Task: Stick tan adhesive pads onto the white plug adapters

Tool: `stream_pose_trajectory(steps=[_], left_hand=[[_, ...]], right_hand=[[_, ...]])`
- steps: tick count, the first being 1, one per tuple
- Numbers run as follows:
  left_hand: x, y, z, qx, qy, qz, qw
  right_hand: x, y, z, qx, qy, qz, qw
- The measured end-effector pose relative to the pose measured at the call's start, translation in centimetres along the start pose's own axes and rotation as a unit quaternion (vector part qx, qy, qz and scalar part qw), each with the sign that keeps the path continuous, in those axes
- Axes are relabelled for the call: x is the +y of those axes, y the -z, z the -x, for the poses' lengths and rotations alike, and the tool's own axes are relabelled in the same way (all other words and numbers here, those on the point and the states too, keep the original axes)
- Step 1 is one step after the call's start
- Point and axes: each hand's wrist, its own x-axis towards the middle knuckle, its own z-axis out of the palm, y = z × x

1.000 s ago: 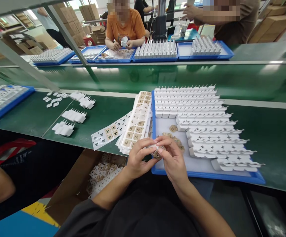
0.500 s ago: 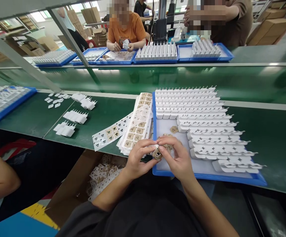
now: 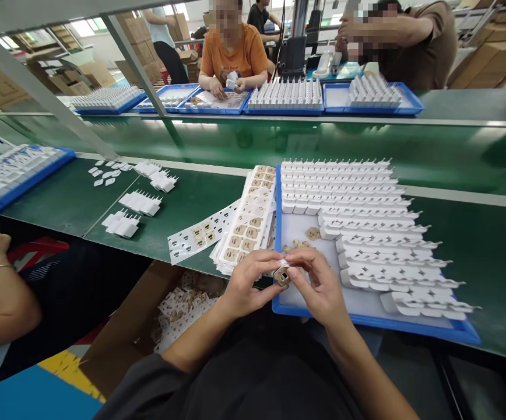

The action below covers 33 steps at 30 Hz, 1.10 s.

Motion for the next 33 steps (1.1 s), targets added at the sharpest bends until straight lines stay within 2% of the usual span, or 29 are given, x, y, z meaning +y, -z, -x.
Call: stream_pose_trajectory(steps=[2, 6, 11, 15, 20, 28, 33], left_hand=[[-0.1, -0.1, -0.1, 0.009, -0.022, -0.012, 1.000], [-0.1, -0.3, 0.1, 0.018, -0.052, -0.039, 0.998], [-0.1, -0.3, 0.3, 0.023, -0.055, -0.050, 0.997], [-0.2, -0.3, 0.4, 0.025, -0.048, -0.040, 0.998], [-0.3, -0.2, 0.4, 0.022, -0.069, -0.059, 0.996], [-0.5, -0.1, 0.3, 0.011, -0.063, -0.052, 0.997], [-0.3, -0.2, 0.4, 0.024, -0.019, -0.022, 0.999]], right_hand=[[-0.1, -0.4, 0.0, -0.009, -0.048, -0.065, 0.997], [0.0, -1.2, 0.2, 0.031, -0.099, -0.147, 0.984], [0.7, -1.7, 0.3, 0.044, -0.127, -0.205, 0.969], [0.6, -1.8, 0.3, 0.046, -0.147, -0.215, 0.964], [0.4, -2.0, 0.2, 0.047, -0.152, -0.238, 0.958], [0.5, -1.9, 0.3, 0.041, -0.136, -0.218, 0.966], [0.2, -1.2, 0.1, 0.005, -0.090, -0.109, 0.990]])
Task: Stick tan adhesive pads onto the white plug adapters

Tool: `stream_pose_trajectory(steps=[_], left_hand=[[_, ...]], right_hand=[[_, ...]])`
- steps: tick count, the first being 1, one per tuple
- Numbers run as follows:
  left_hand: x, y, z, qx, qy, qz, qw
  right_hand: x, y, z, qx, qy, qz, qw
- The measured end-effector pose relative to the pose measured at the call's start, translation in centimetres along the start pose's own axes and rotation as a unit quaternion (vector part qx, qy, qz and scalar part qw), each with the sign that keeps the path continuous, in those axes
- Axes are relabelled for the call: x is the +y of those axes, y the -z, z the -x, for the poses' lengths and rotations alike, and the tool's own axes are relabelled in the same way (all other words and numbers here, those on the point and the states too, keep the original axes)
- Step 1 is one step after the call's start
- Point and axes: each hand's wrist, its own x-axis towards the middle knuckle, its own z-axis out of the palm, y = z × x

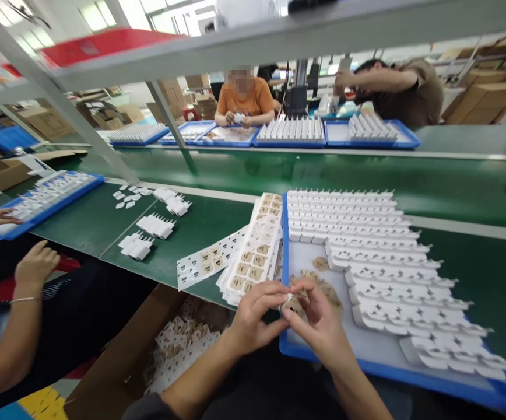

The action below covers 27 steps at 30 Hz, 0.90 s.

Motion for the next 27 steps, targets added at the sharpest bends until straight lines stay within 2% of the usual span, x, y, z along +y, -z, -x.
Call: stream_pose_trajectory(steps=[3, 7, 12, 14, 17, 19, 22, 24, 27], left_hand=[[0.0, 0.0, 0.0, -0.011, 0.020, 0.010, 1.000], [-0.1, 0.0, 0.2, -0.036, 0.025, 0.005, 0.999], [-0.1, -0.2, 0.8, -0.045, 0.086, 0.026, 0.995], [-0.3, -0.1, 0.9, -0.038, 0.108, 0.038, 0.993], [-0.7, 0.2, 0.8, -0.013, 0.111, 0.032, 0.993], [-0.7, 0.4, 0.6, 0.000, 0.096, 0.028, 0.995], [-0.2, 0.6, 0.0, 0.012, 0.057, 0.027, 0.998], [0.0, 0.6, -0.3, 0.013, 0.035, 0.028, 0.999], [0.2, 0.5, -0.5, 0.008, 0.017, 0.016, 1.000]], right_hand=[[-0.1, 1.3, -0.5, -0.024, 0.056, 0.092, 0.994], [-0.5, 2.5, -1.2, -0.047, 0.147, 0.218, 0.964], [-0.7, 2.5, -0.8, -0.005, 0.304, 0.307, 0.902], [-0.6, 2.5, -0.6, -0.004, 0.328, 0.300, 0.896], [-0.3, 2.8, -0.6, 0.007, 0.301, 0.287, 0.909], [-0.1, 2.8, -0.8, 0.020, 0.238, 0.265, 0.934], [0.1, 2.0, -0.9, -0.005, 0.117, 0.182, 0.976], [0.1, 1.1, -1.0, -0.029, 0.074, 0.111, 0.991], [0.0, -0.1, -1.1, -0.015, 0.034, 0.019, 0.999]])
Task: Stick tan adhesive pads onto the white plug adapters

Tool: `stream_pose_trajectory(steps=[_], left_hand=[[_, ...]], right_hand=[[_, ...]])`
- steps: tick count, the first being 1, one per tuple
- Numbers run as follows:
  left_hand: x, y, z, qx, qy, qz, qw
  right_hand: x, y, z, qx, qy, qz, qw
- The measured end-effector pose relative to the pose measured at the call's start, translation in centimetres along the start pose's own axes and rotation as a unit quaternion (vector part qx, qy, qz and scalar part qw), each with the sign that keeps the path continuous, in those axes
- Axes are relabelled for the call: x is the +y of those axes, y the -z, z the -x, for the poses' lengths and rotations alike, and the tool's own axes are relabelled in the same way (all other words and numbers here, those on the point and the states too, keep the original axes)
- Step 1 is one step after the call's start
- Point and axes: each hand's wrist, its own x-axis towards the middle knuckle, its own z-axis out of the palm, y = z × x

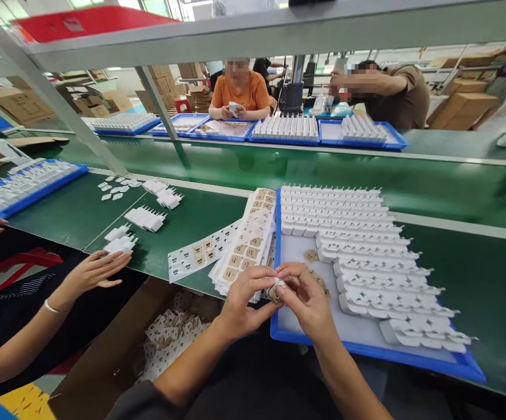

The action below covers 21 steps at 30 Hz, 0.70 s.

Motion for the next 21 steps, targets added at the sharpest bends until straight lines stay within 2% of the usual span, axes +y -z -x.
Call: stream_pose_trajectory(steps=[3, 8, 14, 21], left_hand=[[0.00, 0.02, 0.07, -0.007, -0.019, -0.023, 1.000], [-0.09, 0.08, 0.27, -0.005, -0.031, -0.030, 0.999], [-0.24, -0.06, 0.43, -0.002, -0.003, -0.010, 1.000], [-0.24, 0.08, 0.30, -0.009, -0.037, -0.048, 0.998]], right_hand=[[-0.19, -0.41, -0.29, 0.011, -0.018, -0.060, 0.998], [0.09, 0.11, -0.50, -0.002, -0.041, -0.106, 0.993], [0.41, 0.13, -0.39, 0.008, -0.051, -0.116, 0.992], [0.15, -0.12, -0.73, 0.012, -0.051, -0.112, 0.992]])
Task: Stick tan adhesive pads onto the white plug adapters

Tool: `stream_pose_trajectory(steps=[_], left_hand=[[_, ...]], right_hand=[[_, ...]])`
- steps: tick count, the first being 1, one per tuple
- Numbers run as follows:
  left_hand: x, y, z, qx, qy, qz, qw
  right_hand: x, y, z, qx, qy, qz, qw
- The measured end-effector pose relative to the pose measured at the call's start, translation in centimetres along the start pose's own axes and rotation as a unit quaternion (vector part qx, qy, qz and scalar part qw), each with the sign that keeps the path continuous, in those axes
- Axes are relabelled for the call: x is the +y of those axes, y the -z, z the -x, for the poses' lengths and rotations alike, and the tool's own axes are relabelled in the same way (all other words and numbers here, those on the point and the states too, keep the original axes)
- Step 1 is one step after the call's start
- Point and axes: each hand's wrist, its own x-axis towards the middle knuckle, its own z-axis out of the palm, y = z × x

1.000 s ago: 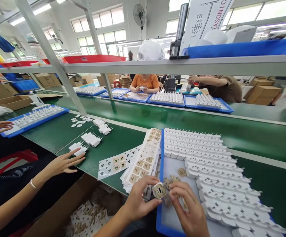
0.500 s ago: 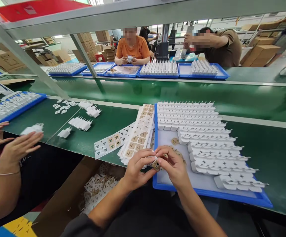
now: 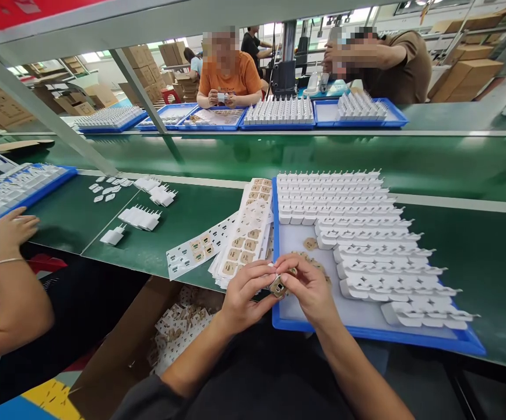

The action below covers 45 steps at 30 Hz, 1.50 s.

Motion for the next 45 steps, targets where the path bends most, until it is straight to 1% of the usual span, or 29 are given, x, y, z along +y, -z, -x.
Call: stream_pose_trajectory(steps=[5, 8, 10, 12, 13, 14, 16, 17, 18, 19, 20, 21, 22, 23, 24, 25, 27, 29, 30, 32, 33, 35, 37, 38, 40, 42, 45], left_hand=[[-0.2, 0.2, 0.4, -0.004, 0.026, 0.012, 1.000], [-0.3, 0.3, 0.5, -0.004, 0.034, 0.012, 0.999], [-0.4, 0.4, 0.4, -0.001, 0.037, 0.017, 0.999], [-0.4, 0.5, 0.3, 0.001, 0.042, 0.025, 0.999], [-0.5, 0.5, 0.3, 0.001, 0.049, 0.028, 0.998], [-0.5, 0.5, 0.4, 0.000, 0.060, 0.030, 0.998], [-0.7, 0.4, 0.6, 0.008, 0.101, 0.037, 0.994], [-0.8, 0.3, 0.8, 0.017, 0.127, 0.048, 0.991], [-1.0, 0.3, 0.9, 0.027, 0.152, 0.063, 0.986], [-1.2, 0.2, 1.1, 0.036, 0.174, 0.079, 0.981], [-1.4, 0.2, 1.3, 0.043, 0.191, 0.093, 0.976], [-1.5, 0.2, 1.4, 0.047, 0.202, 0.103, 0.973], [-1.7, 0.2, 1.4, 0.047, 0.209, 0.109, 0.971], [-1.8, 0.2, 1.4, 0.048, 0.212, 0.112, 0.970], [-1.8, 0.2, 1.4, 0.050, 0.216, 0.114, 0.969], [-1.8, 0.3, 1.3, 0.052, 0.220, 0.116, 0.967], [-1.9, 0.7, 1.1, 0.053, 0.228, 0.104, 0.967], [-2.1, 1.4, 0.9, 0.053, 0.228, 0.055, 0.971], [-2.4, 2.0, 0.9, 0.058, 0.226, 0.021, 0.972], [-3.7, 3.6, 0.8, 0.087, 0.234, -0.055, 0.967], [-4.6, 4.7, 0.8, 0.111, 0.249, -0.091, 0.958], [-6.9, 7.5, 1.0, 0.165, 0.299, -0.155, 0.927], [-9.6, 10.6, 1.2, 0.209, 0.359, -0.207, 0.886], [-11.0, 12.2, 1.4, 0.225, 0.387, -0.228, 0.865], [-13.5, 15.1, 1.9, 0.243, 0.409, -0.256, 0.842], [-15.1, 17.6, 2.9, 0.249, 0.425, -0.278, 0.825], [-16.0, 20.3, 5.3, 0.255, 0.457, -0.305, 0.796]], right_hand=[[0.7, 0.1, -0.1, -0.015, -0.020, -0.003, 1.000], [0.5, 0.1, -0.2, -0.020, -0.020, 0.025, 0.999], [0.1, 0.3, -0.4, -0.025, -0.007, 0.059, 0.998], [-0.5, 0.5, -0.5, -0.044, 0.027, 0.121, 0.991], [-0.8, 0.6, -0.6, -0.052, 0.055, 0.164, 0.984], [-1.1, 0.7, -0.6, -0.056, 0.092, 0.213, 0.971], [-1.6, 0.8, -0.4, -0.057, 0.181, 0.301, 0.935], [-1.8, 0.8, -0.2, -0.061, 0.224, 0.323, 0.918], [-2.0, 0.8, 0.1, -0.073, 0.256, 0.328, 0.906], [-2.1, 0.8, 0.4, -0.095, 0.274, 0.318, 0.902], [-2.2, 1.0, 0.7, -0.123, 0.277, 0.299, 0.905], [-2.3, 1.2, 0.9, -0.142, 0.266, 0.282, 0.911], [-2.3, 1.6, 1.1, -0.143, 0.249, 0.275, 0.918], [-2.1, 2.1, 1.1, -0.123, 0.232, 0.287, 0.921], [-1.8, 2.6, 1.0, -0.089, 0.213, 0.317, 0.920], [-1.4, 3.2, 0.8, -0.050, 0.196, 0.361, 0.910], [-0.2, 4.2, 0.4, 0.011, 0.171, 0.464, 0.869], [1.1, 5.1, 0.0, 0.028, 0.172, 0.534, 0.827], [1.7, 5.4, -0.1, 0.031, 0.178, 0.547, 0.817], [2.7, 6.0, -0.2, 0.021, 0.189, 0.539, 0.821], [3.1, 6.3, -0.3, 0.015, 0.195, 0.533, 0.823], [3.6, 6.7, -0.2, -0.002, 0.201, 0.525, 0.827], [4.0, 6.9, -0.2, -0.024, 0.199, 0.521, 0.830], [4.1, 7.0, -0.1, -0.036, 0.198, 0.521, 0.829], [4.3, 7.2, -0.1, -0.055, 0.207, 0.527, 0.823], [4.4, 7.4, -0.3, -0.070, 0.224, 0.535, 0.811], [4.5, 7.9, -0.6, -0.090, 0.241, 0.542, 0.800]])
